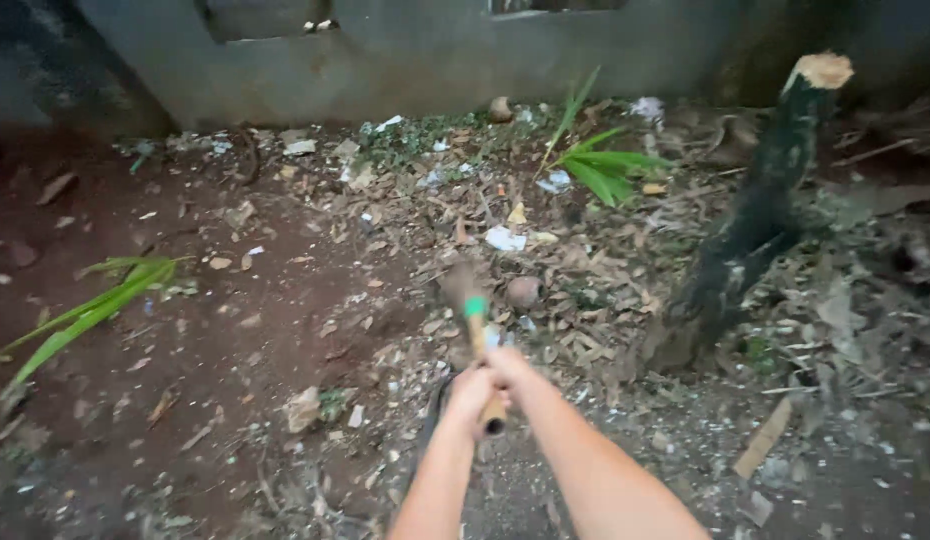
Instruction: Sweeping a yard and patio area with a broom.
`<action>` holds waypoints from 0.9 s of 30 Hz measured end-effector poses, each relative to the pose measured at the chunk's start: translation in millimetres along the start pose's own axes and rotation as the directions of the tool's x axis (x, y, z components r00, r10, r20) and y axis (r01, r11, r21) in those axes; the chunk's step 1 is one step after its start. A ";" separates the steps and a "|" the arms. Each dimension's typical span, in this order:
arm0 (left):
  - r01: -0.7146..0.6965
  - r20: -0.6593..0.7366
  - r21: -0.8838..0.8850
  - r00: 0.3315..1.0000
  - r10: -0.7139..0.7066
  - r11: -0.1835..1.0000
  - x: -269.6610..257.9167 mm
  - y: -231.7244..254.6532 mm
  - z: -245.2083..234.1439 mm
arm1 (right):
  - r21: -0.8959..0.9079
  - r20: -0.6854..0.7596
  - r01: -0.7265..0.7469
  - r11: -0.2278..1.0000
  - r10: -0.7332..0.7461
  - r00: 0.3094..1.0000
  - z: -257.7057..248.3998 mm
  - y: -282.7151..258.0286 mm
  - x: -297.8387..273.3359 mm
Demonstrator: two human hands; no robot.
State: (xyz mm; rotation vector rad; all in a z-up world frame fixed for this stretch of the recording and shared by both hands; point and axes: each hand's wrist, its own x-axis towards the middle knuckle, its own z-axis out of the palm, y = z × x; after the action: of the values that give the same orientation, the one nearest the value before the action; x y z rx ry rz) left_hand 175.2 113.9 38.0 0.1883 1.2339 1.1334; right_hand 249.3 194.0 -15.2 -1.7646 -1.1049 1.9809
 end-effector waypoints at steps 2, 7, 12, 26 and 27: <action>-0.018 0.058 0.131 0.998 0.011 0.991 11.2 -7.8 42.2 | 0.151 -0.093 0.028 0.988 -0.014 0.996 -41.9 -9.3 4.5; -0.095 0.081 0.193 0.993 0.080 0.977 -49.5 37.0 56.2 | 0.052 -0.151 0.197 0.979 -0.187 0.971 -43.4 -23.7 -6.6; -0.159 0.003 -0.006 0.987 0.159 0.987 -132.1 78.4 20.9 | 0.130 -0.090 0.361 0.923 -0.352 0.932 48.5 -77.1 -86.8; 0.081 -0.234 -0.291 0.960 -0.153 0.953 -80.1 -26.4 -75.7 | 0.055 0.454 -0.031 0.998 0.003 0.891 131.5 58.9 -23.0; 0.088 -0.227 -0.302 0.961 -0.161 0.949 -74.7 -35.4 -56.0 | 0.027 0.371 -0.009 1.000 -0.002 0.929 102.3 54.7 -20.3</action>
State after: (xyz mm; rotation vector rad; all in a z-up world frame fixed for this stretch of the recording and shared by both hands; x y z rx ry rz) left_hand 157.8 15.6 40.9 -0.2597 1.2617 1.2373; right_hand 173.8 107.4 -40.9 -1.4093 -1.1723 2.3853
